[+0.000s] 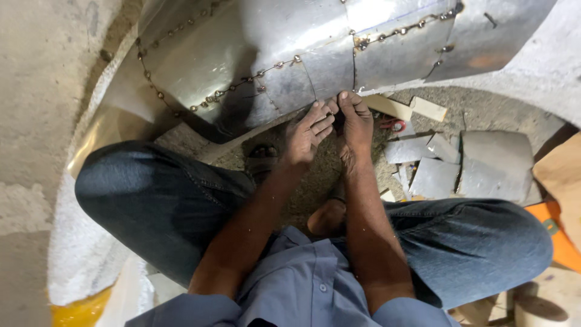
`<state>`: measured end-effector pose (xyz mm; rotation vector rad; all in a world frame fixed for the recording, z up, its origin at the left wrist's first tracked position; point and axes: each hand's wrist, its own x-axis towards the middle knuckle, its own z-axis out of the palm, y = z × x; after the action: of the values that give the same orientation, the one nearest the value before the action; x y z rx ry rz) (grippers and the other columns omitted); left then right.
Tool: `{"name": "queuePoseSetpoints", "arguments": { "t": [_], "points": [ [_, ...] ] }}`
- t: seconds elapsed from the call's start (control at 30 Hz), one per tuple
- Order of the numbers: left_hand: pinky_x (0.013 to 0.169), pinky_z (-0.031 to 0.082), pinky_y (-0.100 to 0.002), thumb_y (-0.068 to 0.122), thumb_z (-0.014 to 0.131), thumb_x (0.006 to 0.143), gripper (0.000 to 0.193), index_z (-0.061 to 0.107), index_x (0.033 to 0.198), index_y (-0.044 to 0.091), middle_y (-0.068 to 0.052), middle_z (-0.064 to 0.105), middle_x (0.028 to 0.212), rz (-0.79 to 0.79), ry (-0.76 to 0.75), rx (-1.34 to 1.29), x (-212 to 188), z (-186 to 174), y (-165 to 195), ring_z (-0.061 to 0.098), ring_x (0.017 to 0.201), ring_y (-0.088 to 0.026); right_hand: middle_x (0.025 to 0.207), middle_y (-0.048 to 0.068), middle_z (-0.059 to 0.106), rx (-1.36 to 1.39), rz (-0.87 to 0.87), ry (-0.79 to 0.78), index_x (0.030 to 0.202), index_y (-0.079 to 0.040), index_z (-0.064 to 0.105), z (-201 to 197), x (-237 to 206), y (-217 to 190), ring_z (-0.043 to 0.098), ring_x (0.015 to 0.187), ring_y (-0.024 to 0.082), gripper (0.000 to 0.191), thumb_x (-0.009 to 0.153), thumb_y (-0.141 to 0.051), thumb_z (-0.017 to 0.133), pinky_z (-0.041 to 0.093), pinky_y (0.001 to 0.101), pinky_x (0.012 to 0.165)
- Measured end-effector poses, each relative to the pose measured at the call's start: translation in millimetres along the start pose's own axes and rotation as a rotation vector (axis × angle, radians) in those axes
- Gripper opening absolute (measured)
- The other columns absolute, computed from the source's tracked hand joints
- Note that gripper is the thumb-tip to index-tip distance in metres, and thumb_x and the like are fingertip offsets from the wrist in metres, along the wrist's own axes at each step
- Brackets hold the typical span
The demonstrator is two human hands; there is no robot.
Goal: The person hammers a small metal sheet flat on a wooden block, then fits it into a gap on a large cylindrical metal duct. They adjust the sheet, mark the duct with a pencil, and place a small plastic-wrapped item near the work area.
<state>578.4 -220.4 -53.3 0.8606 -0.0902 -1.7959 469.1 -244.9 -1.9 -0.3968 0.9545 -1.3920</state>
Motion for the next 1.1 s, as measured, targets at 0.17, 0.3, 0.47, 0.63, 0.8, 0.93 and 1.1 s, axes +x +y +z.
{"name": "queuePoseSetpoints", "arguments": {
  "t": [0.17, 0.3, 0.47, 0.63, 0.8, 0.93, 1.1],
  "points": [
    [0.113, 0.038, -0.045, 0.045, 0.067, 0.095, 0.065, 0.053, 0.148, 0.011, -0.008, 0.059, 0.146, -0.100, -0.046, -0.075, 7, -5, -1, 0.057, 0.132, -0.026, 0.085, 0.006, 0.071, -0.132, -0.032, 0.031, 0.100, -0.003, 0.072, -4, 2, 1, 0.064, 0.076, 0.014, 0.011, 0.099, -0.014, 0.073, 0.052, 0.0260, 0.066],
    [0.111, 0.041, -0.045, 0.044, 0.068, 0.095, 0.062, 0.056, 0.147, 0.012, -0.006, 0.061, 0.139, -0.119, -0.080, -0.077, 9, -7, 3, 0.059, 0.127, -0.025, 0.085, 0.006, 0.070, -0.104, -0.035, -0.026, 0.101, -0.002, 0.072, -7, 4, 0, 0.065, 0.077, 0.015, 0.013, 0.099, -0.014, 0.073, 0.055, 0.0276, 0.070],
    [0.105, 0.046, -0.045, 0.046, 0.067, 0.094, 0.061, 0.060, 0.143, 0.009, -0.010, 0.065, 0.134, -0.063, -0.039, 0.060, 4, -5, 5, 0.063, 0.122, -0.026, 0.085, 0.007, 0.070, -0.135, -0.047, -0.078, 0.101, 0.000, 0.073, -7, 4, -6, 0.065, 0.078, 0.015, 0.014, 0.100, -0.014, 0.073, 0.055, 0.0276, 0.072],
    [0.097, 0.052, -0.041, 0.042, 0.069, 0.095, 0.057, 0.065, 0.136, 0.003, -0.013, 0.072, 0.125, 0.104, 0.040, 0.214, -2, -3, -3, 0.070, 0.112, -0.027, 0.086, 0.007, 0.072, -0.209, -0.032, -0.008, 0.098, 0.000, 0.074, -6, 2, -11, 0.067, 0.079, 0.015, 0.015, 0.097, -0.015, 0.075, 0.057, 0.0281, 0.073],
    [0.095, 0.054, -0.038, 0.037, 0.069, 0.100, 0.046, 0.067, 0.132, 0.003, -0.011, 0.074, 0.125, 0.185, -0.069, 0.140, -2, -3, -10, 0.069, 0.108, -0.024, 0.083, 0.004, 0.072, -0.254, -0.032, -0.006, 0.099, -0.001, 0.076, -14, 5, -14, 0.064, 0.074, 0.012, 0.015, 0.096, -0.016, 0.076, 0.052, 0.0254, 0.067],
    [0.098, 0.056, -0.041, 0.034, 0.070, 0.100, 0.043, 0.070, 0.127, 0.001, -0.012, 0.075, 0.121, 0.167, -0.058, 0.069, -10, 2, -8, 0.072, 0.108, -0.025, 0.086, 0.003, 0.072, -0.302, -0.030, -0.026, 0.099, -0.001, 0.077, -23, 8, -15, 0.065, 0.077, 0.010, 0.017, 0.097, -0.017, 0.078, 0.053, 0.0231, 0.072],
    [0.090, 0.060, -0.041, 0.022, 0.072, 0.099, 0.032, 0.071, 0.121, -0.002, -0.014, 0.077, 0.114, 0.285, 0.035, 0.099, -8, 12, -7, 0.074, 0.102, -0.026, 0.087, 0.004, 0.075, -0.403, -0.027, -0.017, 0.101, -0.001, 0.078, -29, 13, -19, 0.065, 0.076, 0.008, 0.020, 0.095, -0.020, 0.080, 0.051, 0.0214, 0.069]
  ]
}}
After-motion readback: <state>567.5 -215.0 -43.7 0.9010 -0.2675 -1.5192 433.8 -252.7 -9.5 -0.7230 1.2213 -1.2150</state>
